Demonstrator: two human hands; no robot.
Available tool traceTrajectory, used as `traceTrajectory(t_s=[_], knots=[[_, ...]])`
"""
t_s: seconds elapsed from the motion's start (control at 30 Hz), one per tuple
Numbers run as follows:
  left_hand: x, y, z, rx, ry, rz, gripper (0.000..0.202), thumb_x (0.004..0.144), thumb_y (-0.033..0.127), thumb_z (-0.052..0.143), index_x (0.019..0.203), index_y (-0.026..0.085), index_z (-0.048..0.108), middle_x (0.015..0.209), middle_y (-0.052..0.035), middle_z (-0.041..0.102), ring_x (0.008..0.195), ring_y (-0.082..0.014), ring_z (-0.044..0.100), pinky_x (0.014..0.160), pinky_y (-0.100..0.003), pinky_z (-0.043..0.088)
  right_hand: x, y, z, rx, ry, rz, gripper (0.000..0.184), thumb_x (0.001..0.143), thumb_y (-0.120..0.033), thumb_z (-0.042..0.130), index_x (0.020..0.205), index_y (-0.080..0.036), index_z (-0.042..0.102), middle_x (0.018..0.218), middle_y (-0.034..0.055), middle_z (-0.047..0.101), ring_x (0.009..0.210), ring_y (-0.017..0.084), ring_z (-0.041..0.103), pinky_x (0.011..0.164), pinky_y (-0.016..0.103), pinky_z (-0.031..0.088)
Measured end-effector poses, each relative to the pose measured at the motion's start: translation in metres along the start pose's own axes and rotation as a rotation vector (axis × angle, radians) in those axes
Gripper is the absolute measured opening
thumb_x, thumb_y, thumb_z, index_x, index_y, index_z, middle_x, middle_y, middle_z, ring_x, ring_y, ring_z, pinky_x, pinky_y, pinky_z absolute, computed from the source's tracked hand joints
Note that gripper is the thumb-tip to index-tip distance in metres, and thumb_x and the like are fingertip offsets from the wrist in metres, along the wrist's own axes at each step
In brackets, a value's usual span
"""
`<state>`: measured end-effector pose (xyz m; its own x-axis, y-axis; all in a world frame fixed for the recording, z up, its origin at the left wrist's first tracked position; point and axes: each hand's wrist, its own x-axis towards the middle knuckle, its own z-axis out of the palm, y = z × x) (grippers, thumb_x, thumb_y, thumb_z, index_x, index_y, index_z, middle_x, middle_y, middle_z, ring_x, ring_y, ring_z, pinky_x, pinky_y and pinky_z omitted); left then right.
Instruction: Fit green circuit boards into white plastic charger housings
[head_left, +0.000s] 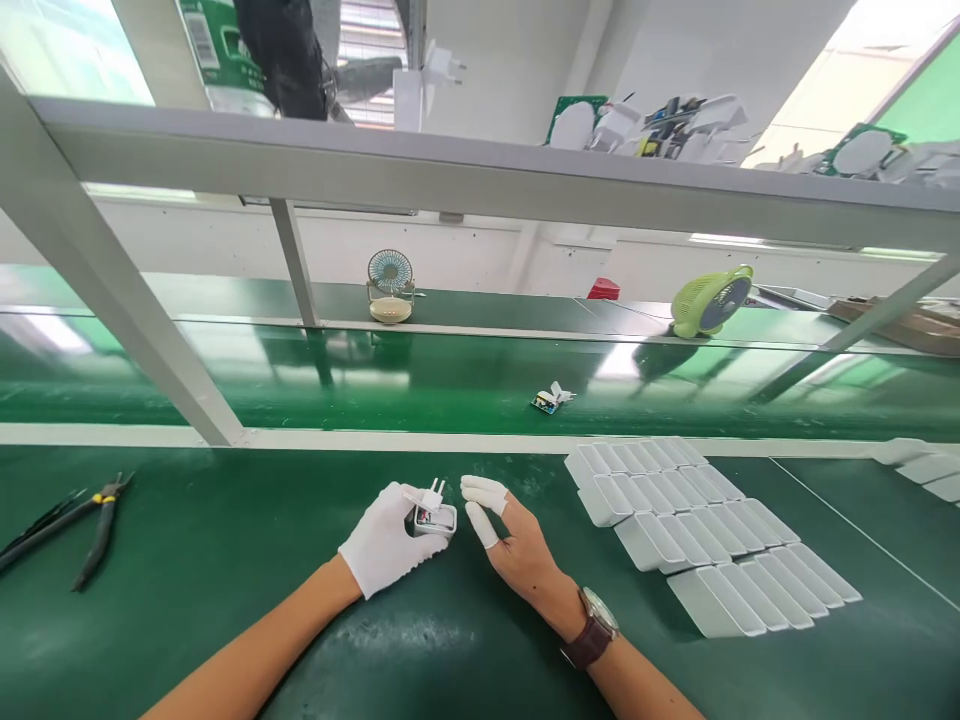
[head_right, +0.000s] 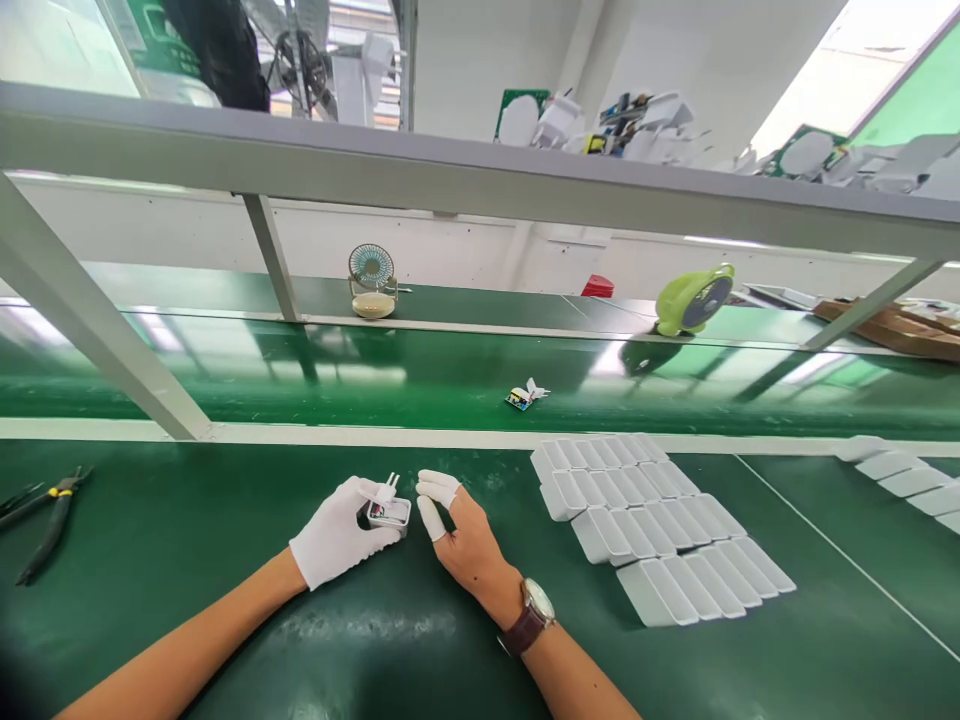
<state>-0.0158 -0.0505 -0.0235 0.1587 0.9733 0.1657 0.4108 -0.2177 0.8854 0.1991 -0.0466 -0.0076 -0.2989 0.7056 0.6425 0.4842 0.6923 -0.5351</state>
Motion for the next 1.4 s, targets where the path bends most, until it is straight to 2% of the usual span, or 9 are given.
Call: traceTrajectory(t_s=[0.13,0.27,0.43,0.57,0.7,0.83,1.0,1.2,1.4], knots=[[0.001,-0.003,0.004,-0.255,-0.075,-0.046,0.03,0.072,0.031,0.076,0.094,0.02,0.06,0.083,-0.0024,0.07,0.074,-0.0192,0.068,0.075,-0.04,0.059,-0.005,0.015,0.001,-0.195,-0.084,-0.029,0.029,0.1,-0.021,0.05,0.126,-0.017,0.062,0.127,0.0148,0.067,0.121,0.026,0.063,0.101,0.047,0.056],[0.011,0.001,-0.01,-0.261,0.044,-0.116,0.039,0.072,0.037,0.079,0.102,0.017,0.065,0.104,-0.011,0.075,0.097,-0.0267,0.072,0.095,-0.048,0.056,-0.011,0.021,0.009,-0.295,-0.168,-0.117,0.029,0.099,-0.017,0.049,0.124,-0.015,0.064,0.124,0.0156,0.068,0.123,0.03,0.061,0.1,0.05,0.057],[0.06,0.003,-0.069,0.031,0.429,-0.273,0.031,0.069,0.033,0.083,0.094,0.019,0.072,0.102,-0.0084,0.076,0.103,-0.0294,0.07,0.101,-0.047,0.052,-0.012,0.022,0.013,-0.366,-0.155,-0.179,0.023,0.099,-0.015,0.05,0.114,-0.014,0.068,0.12,0.0155,0.069,0.119,0.031,0.063,0.096,0.049,0.059],[0.103,-0.01,-0.121,0.077,0.599,-0.346,0.022,0.074,0.024,0.075,0.094,0.015,0.07,0.105,-0.0115,0.074,0.109,-0.0317,0.067,0.104,-0.051,0.048,-0.011,0.022,0.013,-0.39,-0.15,-0.206,0.023,0.098,-0.014,0.05,0.112,-0.014,0.069,0.118,0.0161,0.07,0.117,0.031,0.064,0.095,0.048,0.059],[0.115,-0.026,-0.136,0.1,0.752,-0.426,0.027,0.073,0.02,0.07,0.097,0.01,0.064,0.106,-0.0179,0.071,0.114,-0.0351,0.064,0.103,-0.053,0.048,-0.011,0.023,0.017,-0.371,-0.125,-0.196,0.024,0.097,-0.013,0.051,0.113,-0.017,0.069,0.115,0.0144,0.071,0.115,0.03,0.064,0.097,0.048,0.057],[0.1,-0.029,-0.11,0.093,0.707,-0.384,0.033,0.078,0.029,0.064,0.106,0.012,0.06,0.108,-0.0169,0.069,0.11,-0.03,0.066,0.099,-0.047,0.052,-0.012,0.019,0.022,-0.393,-0.145,-0.132,0.021,0.096,-0.015,0.053,0.11,-0.016,0.069,0.116,0.0145,0.07,0.116,0.03,0.063,0.101,0.047,0.053],[0.086,-0.01,-0.053,0.049,0.304,-0.252,0.029,0.077,0.034,0.065,0.099,0.016,0.066,0.09,-0.0085,0.072,0.082,-0.0239,0.069,0.083,-0.04,0.058,-0.009,0.008,0.017,-0.438,-0.28,-0.057,0.021,0.094,-0.019,0.056,0.111,-0.013,0.069,0.12,0.0155,0.067,0.118,0.03,0.06,0.105,0.044,0.048],[0.093,0.062,0.04,0.132,-0.182,0.187,0.018,0.083,0.031,0.061,0.095,0.021,0.072,0.104,-0.0066,0.073,0.092,-0.0212,0.069,0.086,-0.038,0.058,-0.012,0.017,0.024,-0.321,-0.32,-0.003,0.025,0.087,-0.016,0.06,0.109,-0.01,0.069,0.116,0.0188,0.069,0.114,0.033,0.062,0.104,0.048,0.047],[0.095,0.127,0.131,0.349,-0.571,0.562,0.021,0.082,0.027,0.069,0.102,0.022,0.075,0.14,-0.0096,0.058,0.121,-0.0303,0.06,0.105,-0.049,0.05,-0.028,0.022,0.036,-0.155,-0.089,0.163,0.027,0.086,-0.014,0.058,0.106,-0.023,0.075,0.099,0.0055,0.077,0.1,0.029,0.07,0.096,0.038,0.052]])
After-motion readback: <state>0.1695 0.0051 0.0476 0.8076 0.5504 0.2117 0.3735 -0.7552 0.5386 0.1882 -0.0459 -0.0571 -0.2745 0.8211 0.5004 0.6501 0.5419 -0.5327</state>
